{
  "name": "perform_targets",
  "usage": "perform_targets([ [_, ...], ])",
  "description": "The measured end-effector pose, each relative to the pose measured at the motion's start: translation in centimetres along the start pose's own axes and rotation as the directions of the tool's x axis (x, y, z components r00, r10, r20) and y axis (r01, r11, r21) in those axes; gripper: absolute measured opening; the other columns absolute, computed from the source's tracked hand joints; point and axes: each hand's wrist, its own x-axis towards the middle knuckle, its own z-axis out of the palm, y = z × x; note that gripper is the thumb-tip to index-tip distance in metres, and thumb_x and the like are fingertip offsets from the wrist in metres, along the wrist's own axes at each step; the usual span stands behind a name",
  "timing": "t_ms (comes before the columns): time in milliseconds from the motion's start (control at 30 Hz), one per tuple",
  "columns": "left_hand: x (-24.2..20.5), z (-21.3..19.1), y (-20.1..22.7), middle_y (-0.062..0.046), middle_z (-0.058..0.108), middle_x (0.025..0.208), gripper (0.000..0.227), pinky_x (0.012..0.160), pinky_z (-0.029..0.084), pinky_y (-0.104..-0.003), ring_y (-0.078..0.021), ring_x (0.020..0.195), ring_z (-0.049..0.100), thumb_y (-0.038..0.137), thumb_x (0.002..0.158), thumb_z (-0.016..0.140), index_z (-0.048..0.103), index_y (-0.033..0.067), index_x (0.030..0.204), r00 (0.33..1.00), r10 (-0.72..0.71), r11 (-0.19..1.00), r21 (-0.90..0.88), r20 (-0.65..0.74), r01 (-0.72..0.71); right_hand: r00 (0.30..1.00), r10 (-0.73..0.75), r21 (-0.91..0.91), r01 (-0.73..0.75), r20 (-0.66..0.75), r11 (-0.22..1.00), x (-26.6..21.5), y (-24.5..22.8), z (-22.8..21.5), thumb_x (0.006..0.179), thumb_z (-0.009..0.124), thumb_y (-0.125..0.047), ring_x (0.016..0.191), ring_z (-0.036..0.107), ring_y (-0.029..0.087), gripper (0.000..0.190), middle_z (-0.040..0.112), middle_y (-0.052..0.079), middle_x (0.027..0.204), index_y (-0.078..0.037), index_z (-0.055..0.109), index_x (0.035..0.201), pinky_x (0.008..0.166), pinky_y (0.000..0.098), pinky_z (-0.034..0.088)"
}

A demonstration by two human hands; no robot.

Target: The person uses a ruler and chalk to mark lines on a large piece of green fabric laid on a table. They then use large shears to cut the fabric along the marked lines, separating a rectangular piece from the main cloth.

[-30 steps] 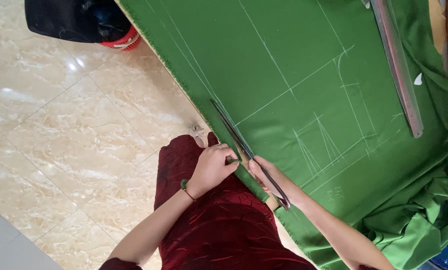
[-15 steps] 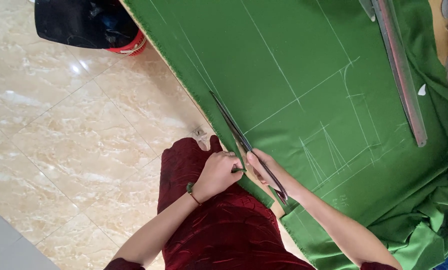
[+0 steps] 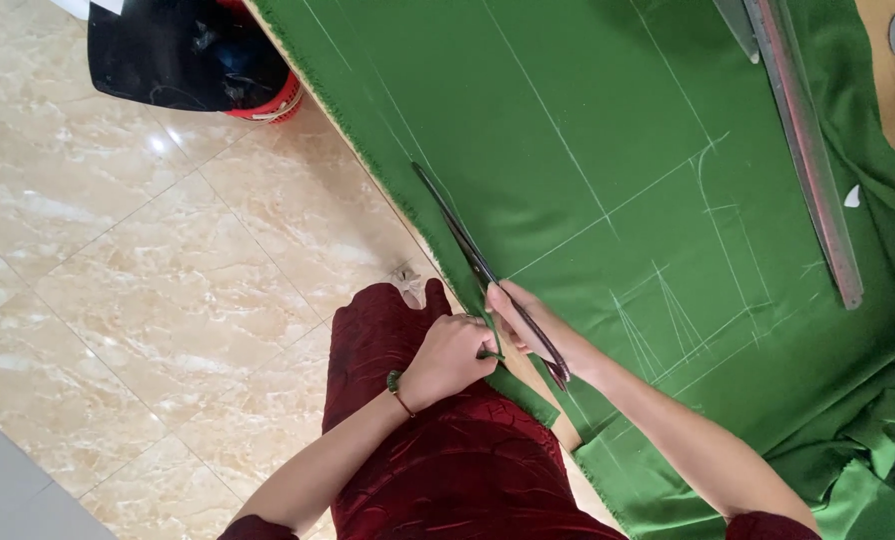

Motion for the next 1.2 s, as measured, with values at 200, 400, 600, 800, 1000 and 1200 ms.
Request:
perform_targets([
  [200, 0.2, 0.3, -0.6, -0.005, 0.063, 0.064, 0.014, 0.064, 0.048, -0.04, -0.0301, 0.071, 0.065, 0.025, 0.073, 0.067, 0.072, 0.0129, 0.069, 0.999, 0.032, 0.999, -0.013, 0.015, -0.032, 1.0, -0.018, 0.057, 0.018, -0.003, 0.998, 0.7, 0.3, 0.2, 0.105, 0.05, -0.054, 0.044, 0.045, 0.003, 0.041, 0.041, -0.005, 0.062, -0.014, 0.052, 0.092, 0.039, 0.0152, 0.041],
  [400, 0.4, 0.9, -1.1, -0.005, 0.064, 0.064, 0.014, 0.064, 0.048, -0.042, -0.0315, 0.072, 0.066, 0.026, 0.071, 0.068, 0.07, 0.0131, 0.067, 0.998, 0.055, 0.998, -0.013, -0.007, -0.056, 0.999, -0.031, 0.055, 0.03, 0.023, 0.998, 2.7, -2.4, 1.0, 0.102, 0.046, -0.064, 0.052, 0.04, 0.003, 0.05, 0.034, -0.007, 0.066, -0.014, 0.052, 0.099, 0.042, 0.0138, 0.036],
  [600, 0.4, 0.9, -1.4, -0.004, 0.065, 0.065, 0.011, 0.064, 0.047, -0.041, -0.0313, 0.073, 0.067, 0.025, 0.071, 0.068, 0.071, 0.0141, 0.068, 0.997, 0.081, 0.997, -0.012, 0.007, -0.081, 0.999, -0.044, 0.016, 0.043, 0.017, 0.999, 3.0, -3.9, 0.6, 0.102, 0.048, -0.062, 0.047, 0.043, 0.003, 0.051, 0.036, -0.006, 0.064, -0.012, 0.054, 0.096, 0.039, 0.0149, 0.038],
  [800, 0.3, 0.8, -1.3, -0.006, 0.066, 0.066, 0.012, 0.064, 0.047, -0.042, -0.0317, 0.074, 0.067, 0.025, 0.07, 0.066, 0.069, 0.0135, 0.067, 0.996, 0.087, 0.996, -0.023, 0.017, -0.086, 1.0, -0.017, -0.016, 0.018, 0.015, 1.0, 3.8, -4.1, 0.6, 0.102, 0.047, -0.064, 0.046, 0.042, 0.004, 0.051, 0.037, -0.006, 0.062, -0.014, 0.052, 0.097, 0.037, 0.0149, 0.036],
  [1000, 0.5, 0.2, -1.0, -0.003, 0.065, 0.065, 0.011, 0.066, 0.048, -0.042, -0.0304, 0.074, 0.068, 0.026, 0.069, 0.065, 0.069, 0.0151, 0.066, 0.996, 0.081, 0.997, 0.002, 0.03, -0.081, 0.999, -0.025, 0.002, 0.025, 0.036, 1.0, 6.3, -6.9, 1.3, 0.101, 0.045, -0.067, 0.044, 0.037, 0.002, 0.054, 0.031, -0.009, 0.063, -0.014, 0.05, 0.103, 0.037, 0.0127, 0.033],
  [1200, 0.7, 0.1, -1.0, -0.002, 0.065, 0.065, 0.011, 0.066, 0.047, -0.043, -0.0297, 0.073, 0.068, 0.026, 0.07, 0.065, 0.068, 0.0159, 0.067, 0.996, 0.076, 0.997, 0.022, 0.046, -0.077, 0.998, -0.063, 0.01, 0.063, 0.01, 0.998, 6.3, -8.1, 1.3, 0.102, 0.048, -0.064, 0.043, 0.037, 0.004, 0.053, 0.033, -0.004, 0.062, -0.011, 0.053, 0.101, 0.035, 0.0142, 0.033],
])
